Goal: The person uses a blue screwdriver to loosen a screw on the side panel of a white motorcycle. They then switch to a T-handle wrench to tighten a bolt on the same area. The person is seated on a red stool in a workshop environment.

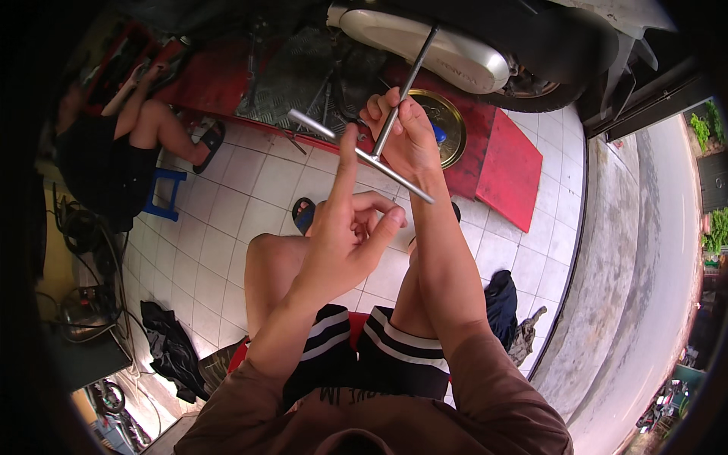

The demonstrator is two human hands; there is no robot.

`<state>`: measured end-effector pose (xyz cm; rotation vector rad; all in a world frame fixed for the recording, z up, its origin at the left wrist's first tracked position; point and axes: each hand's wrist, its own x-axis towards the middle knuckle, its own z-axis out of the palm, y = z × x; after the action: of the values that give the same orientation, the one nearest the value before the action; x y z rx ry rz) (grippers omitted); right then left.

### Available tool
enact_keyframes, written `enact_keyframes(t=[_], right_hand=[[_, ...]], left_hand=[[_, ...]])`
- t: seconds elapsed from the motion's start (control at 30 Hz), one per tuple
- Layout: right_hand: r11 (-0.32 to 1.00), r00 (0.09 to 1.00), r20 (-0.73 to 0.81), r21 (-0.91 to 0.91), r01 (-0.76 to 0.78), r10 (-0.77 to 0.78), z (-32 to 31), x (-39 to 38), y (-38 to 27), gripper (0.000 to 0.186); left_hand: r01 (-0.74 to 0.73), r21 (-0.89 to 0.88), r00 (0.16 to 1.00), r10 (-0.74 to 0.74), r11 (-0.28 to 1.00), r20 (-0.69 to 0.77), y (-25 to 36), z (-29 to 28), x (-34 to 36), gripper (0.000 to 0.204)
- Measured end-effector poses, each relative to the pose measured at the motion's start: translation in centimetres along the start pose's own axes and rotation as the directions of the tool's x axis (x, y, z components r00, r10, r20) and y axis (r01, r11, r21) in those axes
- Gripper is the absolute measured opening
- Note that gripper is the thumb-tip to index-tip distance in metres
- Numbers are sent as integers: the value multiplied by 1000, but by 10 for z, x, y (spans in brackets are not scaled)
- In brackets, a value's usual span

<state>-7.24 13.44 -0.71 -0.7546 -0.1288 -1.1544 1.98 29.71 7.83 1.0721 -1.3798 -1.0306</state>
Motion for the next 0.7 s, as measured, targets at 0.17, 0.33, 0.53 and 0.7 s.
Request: enact_keyframes(t=[0.17, 0.33, 0.53, 0.7], right_hand=[[999, 1000, -15, 33, 27, -27, -7, 1, -2, 22], [998, 998, -53, 47, 38, -36, -6, 0, 0, 21], [996, 993, -113, 89, 28, -18, -4, 3, 8, 21], [999, 994, -103, 27, 24, -21, -4, 6, 4, 22]], left_hand=[[154, 201, 962, -193, 967, 192, -9, -2, -2, 71], [-43, 53, 994, 38, 998, 98, 2, 2, -4, 72], [74, 298, 970, -138, 952, 199, -25, -4, -2, 76], [-35, 331, 992, -7, 943, 125, -7, -4, 4, 81]])
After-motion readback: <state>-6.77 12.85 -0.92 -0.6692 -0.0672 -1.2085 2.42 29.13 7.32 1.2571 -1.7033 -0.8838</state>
